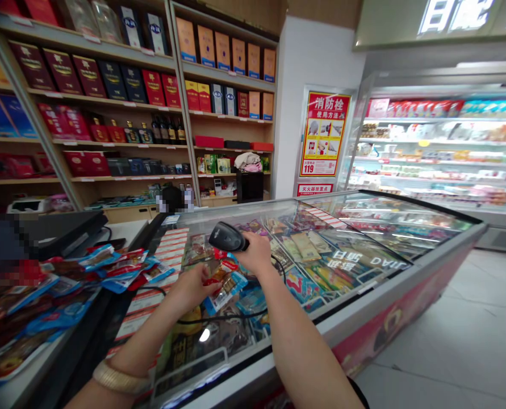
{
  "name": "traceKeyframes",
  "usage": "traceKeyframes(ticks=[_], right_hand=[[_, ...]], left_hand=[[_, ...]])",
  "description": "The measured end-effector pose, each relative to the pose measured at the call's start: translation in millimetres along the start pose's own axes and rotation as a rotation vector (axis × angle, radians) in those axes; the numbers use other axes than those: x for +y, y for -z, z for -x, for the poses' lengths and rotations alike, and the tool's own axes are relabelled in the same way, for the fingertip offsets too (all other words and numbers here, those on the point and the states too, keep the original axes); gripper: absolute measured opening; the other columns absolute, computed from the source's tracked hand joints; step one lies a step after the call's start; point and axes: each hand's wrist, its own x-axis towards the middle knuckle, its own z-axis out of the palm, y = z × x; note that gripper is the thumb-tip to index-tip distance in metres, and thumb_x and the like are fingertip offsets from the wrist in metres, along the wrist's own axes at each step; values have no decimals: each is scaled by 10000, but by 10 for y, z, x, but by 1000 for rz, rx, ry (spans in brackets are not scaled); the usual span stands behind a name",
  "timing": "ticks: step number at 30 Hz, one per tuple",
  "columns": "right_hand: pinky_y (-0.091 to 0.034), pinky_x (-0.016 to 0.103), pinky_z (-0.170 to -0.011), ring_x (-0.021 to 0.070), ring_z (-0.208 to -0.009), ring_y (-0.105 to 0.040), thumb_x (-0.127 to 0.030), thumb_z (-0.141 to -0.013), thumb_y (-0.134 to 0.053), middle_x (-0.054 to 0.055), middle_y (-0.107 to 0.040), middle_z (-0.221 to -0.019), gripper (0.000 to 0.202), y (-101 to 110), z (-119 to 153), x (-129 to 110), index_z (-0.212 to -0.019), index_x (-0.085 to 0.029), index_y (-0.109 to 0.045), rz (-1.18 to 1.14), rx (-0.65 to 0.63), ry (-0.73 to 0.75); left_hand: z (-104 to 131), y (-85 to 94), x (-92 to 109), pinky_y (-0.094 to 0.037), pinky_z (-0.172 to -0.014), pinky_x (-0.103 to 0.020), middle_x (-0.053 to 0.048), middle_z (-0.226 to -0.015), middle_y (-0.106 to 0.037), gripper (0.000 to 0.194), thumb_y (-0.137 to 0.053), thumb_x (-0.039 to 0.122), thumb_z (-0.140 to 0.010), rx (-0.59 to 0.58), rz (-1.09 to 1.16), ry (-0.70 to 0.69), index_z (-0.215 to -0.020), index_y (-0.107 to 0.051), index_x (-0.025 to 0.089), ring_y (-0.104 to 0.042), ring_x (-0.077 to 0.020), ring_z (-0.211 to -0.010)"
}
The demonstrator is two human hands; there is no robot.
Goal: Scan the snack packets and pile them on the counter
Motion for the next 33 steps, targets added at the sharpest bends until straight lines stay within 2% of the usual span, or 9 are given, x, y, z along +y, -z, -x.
traceKeyframes(ticks=[3,6,10,14,17,21,25,28,33], right_hand=[[-483,282,-769,239,-884,-701,-337,-713,-728,50,-766,-913,229,-11,5,-2,-914,-232,-757,-12,6,7],[-486,290,-796,241,-913,-701,-319,-709,-729,51,-770,-964,269,-27,12,5,-965,-240,-757,-32,5,13],[-479,288,-776,242,-896,-706,-317,-700,-737,55,-773,-940,240,-29,17,-11,-924,-233,-757,-21,-17,27],[-461,275,-734,233,-850,-705,-314,-693,-739,51,-772,-883,178,-19,16,-41,-850,-230,-747,24,-34,31],[-456,269,-728,228,-843,-703,-313,-703,-727,44,-770,-873,147,-22,17,-36,-823,-230,-741,33,-33,34],[-463,275,-746,232,-856,-704,-305,-706,-723,48,-770,-894,185,-37,23,-3,-873,-232,-753,18,-8,50],[-463,278,-757,232,-862,-704,-309,-707,-725,52,-770,-905,210,-52,23,18,-900,-232,-758,27,1,49],[-459,276,-749,232,-871,-702,-319,-700,-734,53,-768,-911,207,-65,19,28,-887,-231,-753,55,-11,39],[-454,267,-725,220,-835,-702,-329,-707,-727,46,-768,-883,182,-78,17,43,-862,-236,-746,67,-22,33]], left_hand=[[17,36,31,-463,-720,-315,-112,-951,-755,436,-680,473,-752,-33,-27,58,-1074,-633,183,-707,-275,-884],[31,86,44,-478,-754,-341,-170,-1031,-748,467,-663,551,-735,-48,-103,79,-1017,-686,179,-693,-329,-996],[36,122,61,-484,-828,-360,-179,-1074,-737,384,-681,508,-708,-50,-130,83,-929,-742,200,-656,-348,-1089],[32,90,86,-482,-847,-371,-172,-1042,-736,301,-665,462,-722,-66,-89,70,-865,-748,210,-651,-348,-1085],[27,61,99,-478,-860,-380,-175,-1076,-727,316,-671,414,-714,-36,-67,55,-938,-733,201,-642,-356,-1094],[21,43,75,-472,-879,-397,-197,-1136,-704,399,-633,387,-739,-60,-94,48,-1070,-705,177,-623,-370,-1121],[11,6,-1,-461,-910,-437,-220,-1180,-671,454,-555,488,-809,22,-99,69,-1098,-692,166,-594,-381,-1151],[-3,-29,-29,-457,-922,-434,-214,-1159,-667,523,-615,589,-753,69,-100,98,-1046,-696,164,-584,-380,-1150],[-35,-66,1,-468,-866,-391,-185,-1077,-688,370,-709,491,-711,81,-82,118,-914,-648,188,-608,-358,-1119]])
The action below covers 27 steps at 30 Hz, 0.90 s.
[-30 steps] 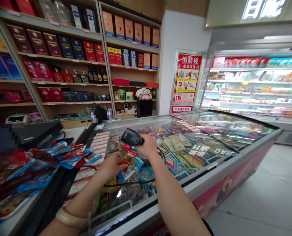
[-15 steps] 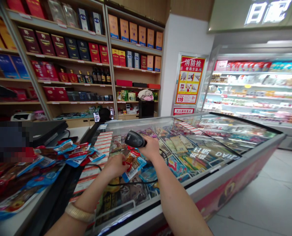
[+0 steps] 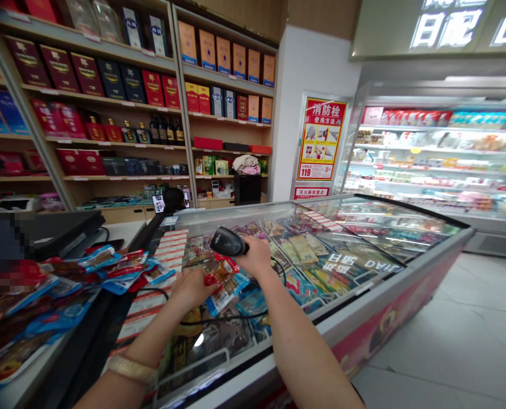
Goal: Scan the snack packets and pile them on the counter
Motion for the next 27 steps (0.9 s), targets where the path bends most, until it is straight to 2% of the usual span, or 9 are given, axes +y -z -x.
traceKeyframes(ticks=[3,6,9,13,15,18,23,27], right_hand=[[-451,268,-715,223,-831,-703,-308,-701,-723,49,-768,-881,170,3,0,4,-850,-231,-747,-5,6,-2],[-452,270,-737,231,-861,-704,-317,-700,-723,51,-769,-904,217,15,-7,18,-896,-230,-752,-23,37,2],[-449,270,-744,234,-873,-701,-333,-696,-726,52,-765,-916,267,31,-17,40,-940,-227,-752,-37,68,9],[-431,270,-738,230,-870,-692,-309,-702,-718,50,-758,-883,228,53,-18,32,-911,-223,-747,-14,35,40],[-422,271,-743,224,-869,-686,-291,-696,-719,48,-755,-871,206,60,-13,1,-889,-224,-743,10,-6,58],[-407,277,-744,218,-870,-678,-294,-696,-717,44,-751,-862,176,70,-3,-64,-858,-228,-736,49,-60,73],[-384,290,-752,219,-898,-666,-300,-689,-724,43,-746,-876,200,89,12,-146,-873,-225,-736,86,-139,81],[-365,291,-745,213,-893,-660,-316,-712,-713,38,-739,-869,192,92,16,-160,-883,-234,-740,88,-157,77]], left_hand=[[-50,-16,-63,-470,-748,-333,-93,-885,-707,273,-704,336,-730,14,170,6,-932,-563,217,-673,-278,-899],[-144,-21,-214,-458,-665,-287,7,-732,-647,218,-659,244,-733,142,461,17,-871,-491,240,-647,-201,-710],[-251,7,-357,-466,-610,-279,36,-692,-600,242,-657,263,-705,330,790,88,-866,-479,236,-603,-175,-616],[-330,95,-446,-513,-619,-292,7,-796,-634,350,-655,273,-674,469,1158,125,-997,-534,217,-619,-168,-647],[-333,141,-470,-536,-671,-308,-15,-863,-655,360,-643,269,-684,545,1161,103,-1032,-572,214,-632,-171,-697],[-324,193,-508,-548,-751,-339,-31,-891,-673,366,-645,286,-701,628,1013,77,-1058,-621,210,-640,-187,-743],[-333,228,-533,-543,-835,-397,-84,-958,-701,442,-630,327,-713,639,944,96,-1122,-620,161,-673,-237,-849],[-306,262,-504,-540,-805,-386,-75,-911,-714,410,-617,355,-716,651,868,105,-1073,-644,157,-672,-239,-812]])
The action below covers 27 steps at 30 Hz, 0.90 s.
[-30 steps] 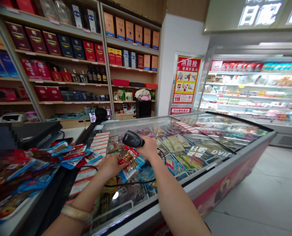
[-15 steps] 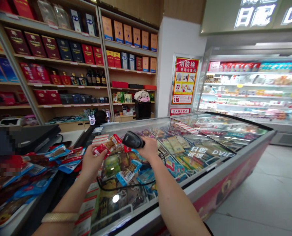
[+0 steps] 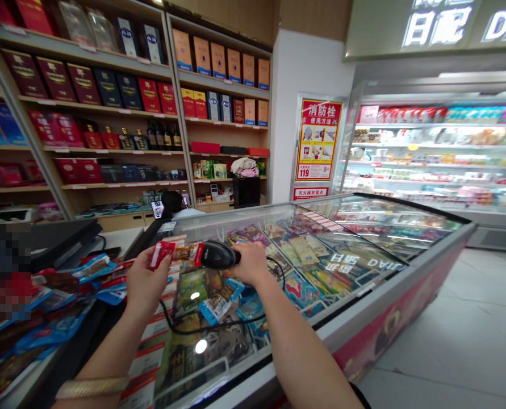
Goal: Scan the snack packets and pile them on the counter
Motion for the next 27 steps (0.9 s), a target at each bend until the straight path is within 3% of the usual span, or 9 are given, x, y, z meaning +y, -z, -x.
traceKeyframes(ticks=[10,17,21,27], right_hand=[[-360,289,-738,213,-887,-664,-312,-703,-703,37,-740,-868,190,-22,5,1,-873,-232,-734,5,-3,14],[-373,291,-728,218,-852,-666,-288,-671,-720,37,-746,-860,209,-69,8,40,-870,-230,-737,-22,85,25],[-374,285,-725,222,-849,-669,-293,-669,-723,39,-746,-847,204,-102,4,96,-861,-223,-730,-37,131,31],[-377,275,-676,211,-761,-667,-302,-698,-694,47,-735,-785,116,-147,19,145,-776,-218,-708,-67,182,75]], left_hand=[[13,18,34,-524,-741,-355,-55,-864,-706,354,-624,365,-697,31,1,-14,-996,-646,177,-652,-219,-744],[14,-1,35,-548,-747,-364,-24,-814,-668,298,-664,327,-683,88,111,21,-942,-613,188,-646,-192,-713],[-87,49,114,-587,-709,-356,5,-825,-632,274,-671,253,-683,264,438,162,-899,-511,199,-647,-153,-690],[-316,298,212,-610,-835,-329,44,-774,-580,229,-571,81,-767,560,864,241,-799,-392,220,-673,-104,-770]])
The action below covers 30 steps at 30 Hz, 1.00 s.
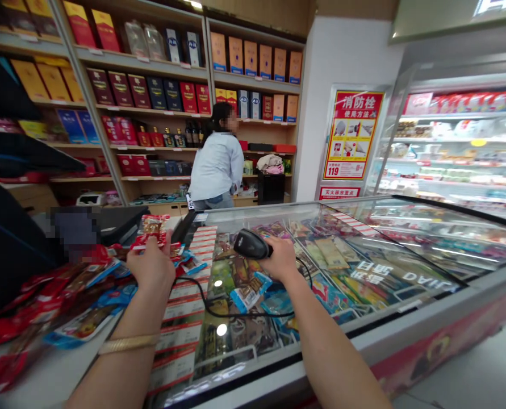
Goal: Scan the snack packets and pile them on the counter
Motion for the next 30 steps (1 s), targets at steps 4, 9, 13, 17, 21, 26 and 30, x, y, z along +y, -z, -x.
traceKeyframes(ticks=[4,9,13,17,21,26,30], right_hand=[[-404,277,-693,215,-756,-676,-323,-708,-681,46,-736,-770,135,-26,15,32,-790,-221,-714,-43,58,33],[-413,277,-676,222,-741,-675,-286,-683,-641,51,-730,-749,127,-31,17,78,-770,-217,-703,-46,79,59],[-404,265,-651,209,-714,-664,-264,-680,-612,46,-721,-725,94,-16,18,91,-727,-220,-680,-44,60,59],[-423,274,-685,224,-761,-677,-259,-677,-610,49,-727,-765,111,-14,21,90,-747,-215,-684,-22,34,42],[-445,290,-718,239,-800,-682,-278,-683,-621,50,-735,-798,163,-17,15,79,-804,-217,-709,-4,20,18],[-444,292,-732,242,-815,-683,-287,-689,-642,67,-740,-822,166,13,-4,50,-808,-206,-723,9,64,-20],[-421,289,-728,246,-835,-683,-304,-678,-676,63,-739,-846,234,36,-28,50,-882,-207,-734,25,123,-78]], left_hand=[[-68,16,111,-603,-872,-278,40,-733,-563,273,-587,35,-783,159,136,127,-745,-384,214,-671,-92,-787],[-62,39,123,-592,-871,-245,9,-788,-602,216,-615,59,-778,162,114,179,-753,-452,197,-691,-110,-881],[-57,64,106,-599,-835,-259,-56,-841,-653,120,-498,117,-852,127,80,228,-777,-450,197,-710,-141,-933],[-86,104,79,-600,-806,-279,-92,-901,-672,92,-401,195,-872,94,36,235,-784,-396,221,-714,-162,-960],[-119,134,66,-590,-804,-278,-108,-986,-659,77,-375,290,-841,35,-33,227,-789,-373,232,-706,-177,-990],[-69,100,148,-587,-741,-309,-96,-927,-631,83,-334,233,-867,121,50,279,-865,-416,221,-701,-200,-967],[8,38,238,-519,-573,-279,-24,-804,-586,52,-423,187,-825,130,-20,239,-841,-391,224,-638,-152,-695]])
